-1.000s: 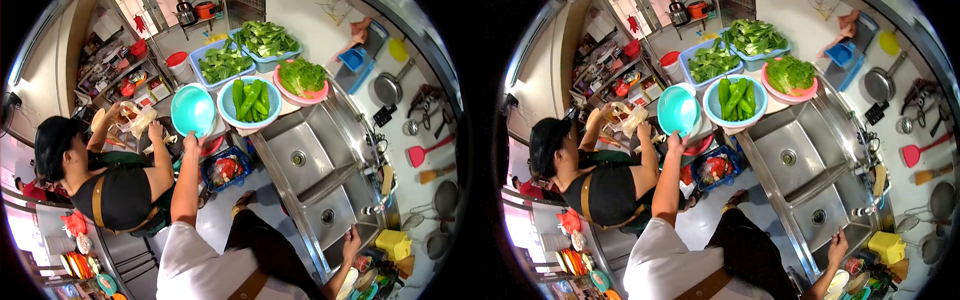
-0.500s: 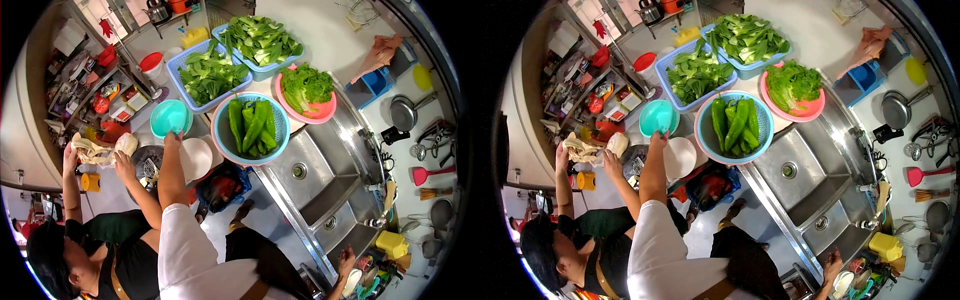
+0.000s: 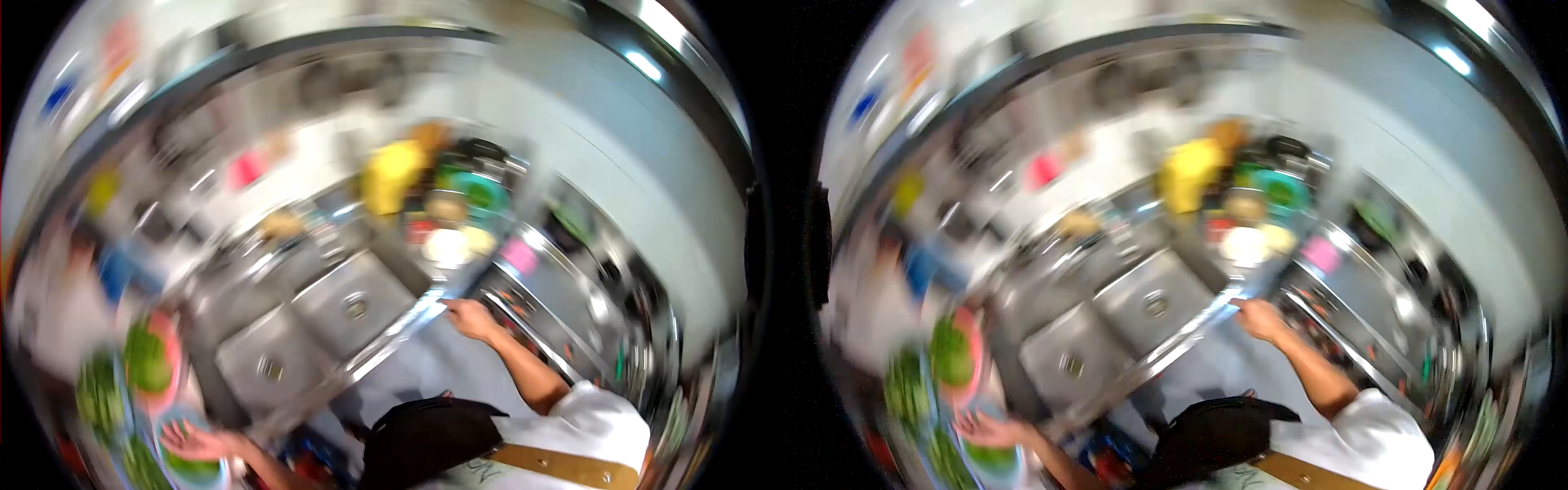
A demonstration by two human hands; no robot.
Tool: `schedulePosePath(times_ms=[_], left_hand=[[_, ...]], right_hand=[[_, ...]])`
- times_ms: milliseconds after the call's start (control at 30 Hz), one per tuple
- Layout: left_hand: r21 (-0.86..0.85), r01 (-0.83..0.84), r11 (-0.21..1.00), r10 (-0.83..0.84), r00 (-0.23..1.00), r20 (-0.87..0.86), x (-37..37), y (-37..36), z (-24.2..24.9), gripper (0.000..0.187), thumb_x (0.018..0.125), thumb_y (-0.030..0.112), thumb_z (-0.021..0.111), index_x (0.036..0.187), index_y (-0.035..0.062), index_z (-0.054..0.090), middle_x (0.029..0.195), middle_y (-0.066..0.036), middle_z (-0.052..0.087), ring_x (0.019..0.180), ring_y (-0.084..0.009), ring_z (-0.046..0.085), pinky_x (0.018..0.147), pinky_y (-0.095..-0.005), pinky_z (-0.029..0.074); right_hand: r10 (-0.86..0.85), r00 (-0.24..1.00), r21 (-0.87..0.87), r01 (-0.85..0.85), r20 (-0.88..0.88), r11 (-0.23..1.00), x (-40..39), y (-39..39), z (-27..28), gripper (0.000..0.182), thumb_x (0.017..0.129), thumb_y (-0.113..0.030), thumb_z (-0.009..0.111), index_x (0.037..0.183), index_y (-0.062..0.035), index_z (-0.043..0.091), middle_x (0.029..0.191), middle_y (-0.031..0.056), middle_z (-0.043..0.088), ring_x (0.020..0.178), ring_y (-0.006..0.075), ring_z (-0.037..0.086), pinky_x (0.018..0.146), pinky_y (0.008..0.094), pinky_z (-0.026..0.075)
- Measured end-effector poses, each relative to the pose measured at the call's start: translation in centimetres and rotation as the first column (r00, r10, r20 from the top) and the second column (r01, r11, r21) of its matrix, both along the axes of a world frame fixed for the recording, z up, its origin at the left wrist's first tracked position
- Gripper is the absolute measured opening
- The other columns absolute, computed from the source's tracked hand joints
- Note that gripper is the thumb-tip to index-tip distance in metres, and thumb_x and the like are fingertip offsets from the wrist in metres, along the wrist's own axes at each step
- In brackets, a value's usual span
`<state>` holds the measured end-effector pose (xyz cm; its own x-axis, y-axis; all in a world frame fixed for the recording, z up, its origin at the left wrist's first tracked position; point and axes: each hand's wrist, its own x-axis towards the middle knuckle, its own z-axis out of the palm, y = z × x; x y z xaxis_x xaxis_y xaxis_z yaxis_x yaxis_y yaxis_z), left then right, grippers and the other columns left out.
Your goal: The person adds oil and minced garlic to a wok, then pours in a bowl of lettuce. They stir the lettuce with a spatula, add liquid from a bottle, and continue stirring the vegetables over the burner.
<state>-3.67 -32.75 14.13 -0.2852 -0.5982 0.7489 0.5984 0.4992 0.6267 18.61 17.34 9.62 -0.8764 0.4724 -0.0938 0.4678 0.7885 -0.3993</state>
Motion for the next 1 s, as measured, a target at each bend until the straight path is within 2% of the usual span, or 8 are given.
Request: schedulePosePath(times_ms=[100,233,367,467,633,767,867,1000], left_hand=[[-0.033,0.552,0.833,-0.55,0.834,0.04,0.8,15.9,-0.5,0.056,0.092,0.011,0.058,0.138,-0.006,0.032,0.126,-0.02,0.049,0.1,-0.025,0.055,0.088,-0.0357,0.046],[0.027,0.907,0.42,-0.87,0.394,0.296,8.6,34.5,-1.2,0.054,0.091,0.007,0.055,0.14,0.0031,0.033,0.129,-0.014,0.048,0.094,-0.0192,0.052,0.08,-0.0299,0.045],[0.181,0.983,0.022,-0.79,-0.094,0.606,16.2,46.2,-2.3,0.054,0.092,0.006,0.052,0.142,0.0051,0.032,0.131,-0.011,0.048,0.096,-0.0161,0.051,0.081,-0.0284,0.044],[0.177,0.964,-0.2,-0.603,-0.264,0.753,19.2,51.9,-3.0,0.056,0.091,0.007,0.055,0.142,0.0053,0.032,0.13,-0.009,0.049,0.097,-0.0158,0.052,0.082,-0.029,0.044],[0.159,0.889,-0.429,-0.281,-0.299,0.912,20.3,58.9,-5.5,0.051,0.089,0.014,0.058,0.136,0.0041,0.041,0.121,-0.015,0.057,0.093,-0.0243,0.059,0.081,-0.0355,0.048],[0.016,0.729,-0.685,-0.099,-0.116,0.988,20.0,63.7,-10.7,0.051,0.09,0.022,0.06,0.134,0.0046,0.042,0.118,-0.023,0.059,0.101,-0.0334,0.061,0.087,-0.039,0.048],[0.176,0.715,-0.677,0.057,-0.188,0.981,20.3,68.2,-10.8,0.053,0.089,0.025,0.06,0.135,0.0072,0.041,0.121,-0.023,0.057,0.11,-0.0375,0.057,0.091,-0.0418,0.046],[0.261,0.698,-0.667,0.14,-0.227,0.964,18.9,72.5,-12.4,0.052,0.086,0.024,0.058,0.134,0.0108,0.045,0.114,-0.021,0.06,0.108,-0.0372,0.056,0.092,-0.0426,0.044]], right_hand=[[-0.203,0.955,-0.034,0.2,-0.217,0.979,9.7,5.8,-1.6,0.034,0.085,-0.017,0.057,0.117,-0.0071,0.061,0.103,0.0186,0.066,0.093,0.0376,0.062,0.082,0.0456,0.049],[-0.594,0.757,-0.085,0.596,-0.272,0.798,22.9,12.4,-2.7,0.033,0.083,-0.015,0.054,0.114,-0.0119,0.064,0.096,0.0194,0.067,0.09,0.0393,0.063,0.079,0.0477,0.05],[-0.751,0.549,-0.041,0.797,-0.366,0.603,32.5,20.4,-4.4,0.027,0.082,-0.019,0.057,0.105,-0.0074,0.065,0.089,0.0216,0.066,0.084,0.0413,0.062,0.074,0.0495,0.051],[-0.801,0.447,0.097,0.889,-0.398,0.448,35.8,27.0,-3.4,0.028,0.081,-0.019,0.058,0.104,-0.0045,0.064,0.088,0.0235,0.063,0.08,0.0426,0.062,0.073,0.0514,0.05],[-0.785,0.418,0.245,0.908,-0.457,0.341,38.0,40.3,-4.1,0.035,0.079,-0.02,0.06,0.112,-0.0075,0.061,0.1,0.023,0.059,0.091,0.0431,0.055,0.082,0.0505,0.047],[-0.889,0.455,0.34,0.83,0.042,0.441,35.8,47.4,-5.0,0.051,0.079,-0.021,0.061,0.126,-0.0047,0.05,0.102,0.0262,0.061,0.101,0.0424,0.058,0.085,0.0483,0.048],[-0.826,0.526,0.202,0.803,0.204,0.561,34.9,52.5,-10.1,0.052,0.078,-0.012,0.057,0.127,-0.0036,0.046,0.109,0.0277,0.061,0.103,0.0415,0.059,0.089,0.0489,0.047],[-0.711,0.695,0.213,0.683,0.105,0.699,33.4,54.5,-10.8,0.038,0.08,-0.011,0.057,0.116,-0.0016,0.051,0.093,0.0258,0.064,0.087,0.0459,0.061,0.077,0.0526,0.048]])
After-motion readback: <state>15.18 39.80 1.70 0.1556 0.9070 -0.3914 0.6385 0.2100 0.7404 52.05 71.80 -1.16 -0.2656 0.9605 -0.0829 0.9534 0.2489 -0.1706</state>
